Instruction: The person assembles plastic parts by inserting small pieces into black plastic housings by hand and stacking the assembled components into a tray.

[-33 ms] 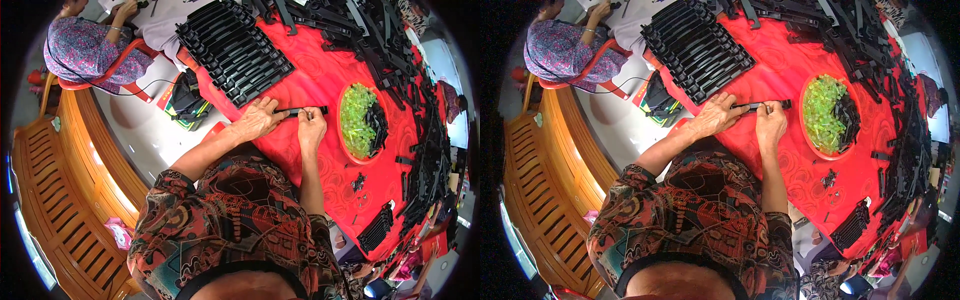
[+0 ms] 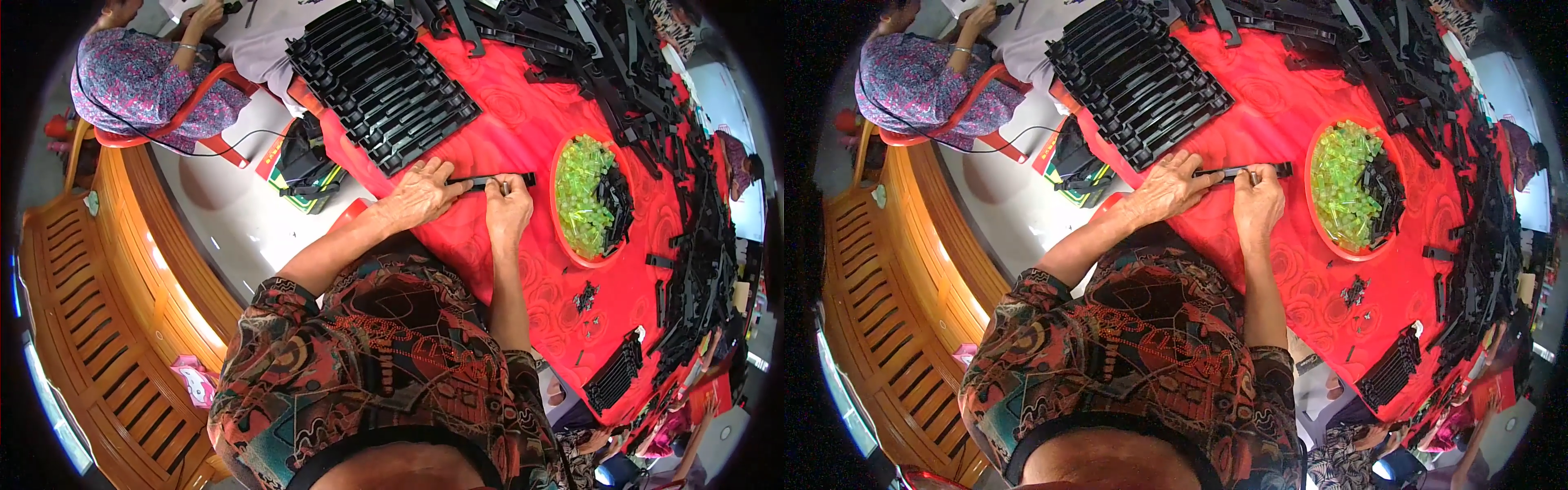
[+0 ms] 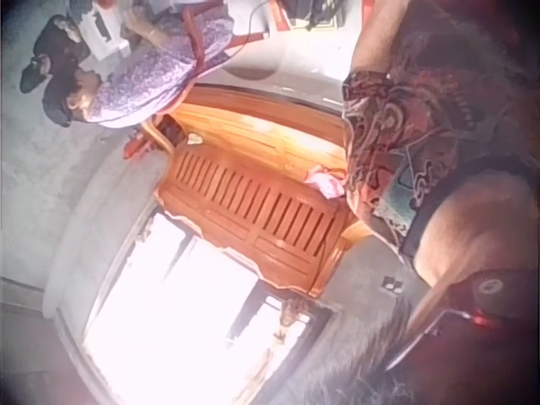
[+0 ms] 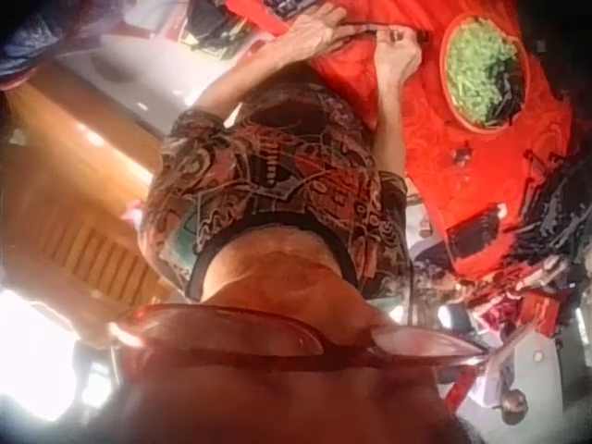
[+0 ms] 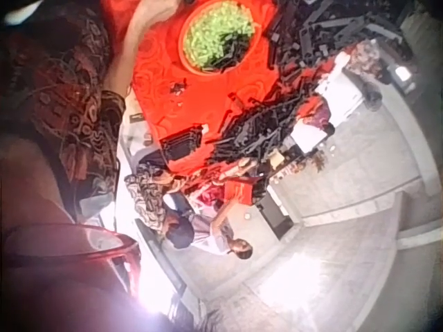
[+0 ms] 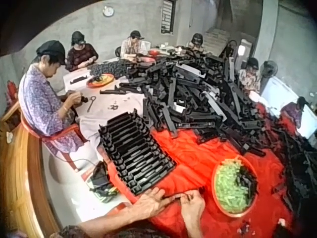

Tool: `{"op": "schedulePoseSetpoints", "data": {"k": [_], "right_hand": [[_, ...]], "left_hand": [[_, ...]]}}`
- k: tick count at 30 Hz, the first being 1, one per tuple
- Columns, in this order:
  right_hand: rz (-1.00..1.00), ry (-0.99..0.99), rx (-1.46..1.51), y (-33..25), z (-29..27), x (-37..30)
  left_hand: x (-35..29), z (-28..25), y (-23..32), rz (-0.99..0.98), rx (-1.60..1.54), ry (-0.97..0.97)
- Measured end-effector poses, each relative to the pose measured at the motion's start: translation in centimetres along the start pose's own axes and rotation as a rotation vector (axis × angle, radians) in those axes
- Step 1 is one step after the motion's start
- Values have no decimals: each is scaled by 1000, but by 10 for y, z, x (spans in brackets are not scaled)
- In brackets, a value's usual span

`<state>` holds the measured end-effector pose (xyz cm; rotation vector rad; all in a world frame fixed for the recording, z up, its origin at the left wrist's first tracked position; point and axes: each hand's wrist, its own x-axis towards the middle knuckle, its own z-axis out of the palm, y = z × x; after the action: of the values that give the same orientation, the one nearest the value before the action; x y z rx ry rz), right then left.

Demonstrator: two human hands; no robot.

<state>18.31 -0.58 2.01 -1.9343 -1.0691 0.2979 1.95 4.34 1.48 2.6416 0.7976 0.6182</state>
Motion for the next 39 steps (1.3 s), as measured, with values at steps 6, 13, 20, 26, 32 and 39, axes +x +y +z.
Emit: {"op": "schedulePoseSetpoints", "data": {"k": [6,13,20,26,32,39], "right_hand": [[25,-90,-241,-14,-9,9],[90,-229,-410,-18,-12,16],[90,-237,-463,-21,-12,17],[101,-150,-332,-20,-8,9],[32,-126,-430,-25,-7,10],[-59,-94,-81,0,-14,12]], "left_hand": [[3,1,0,9,0,4],[2,1,2,4,-7,32],[0,2,6,14,83,67],[4,0,7,12,82,7],[9,2,8,42,103,6],[14,5,16,37,195,2]]}}
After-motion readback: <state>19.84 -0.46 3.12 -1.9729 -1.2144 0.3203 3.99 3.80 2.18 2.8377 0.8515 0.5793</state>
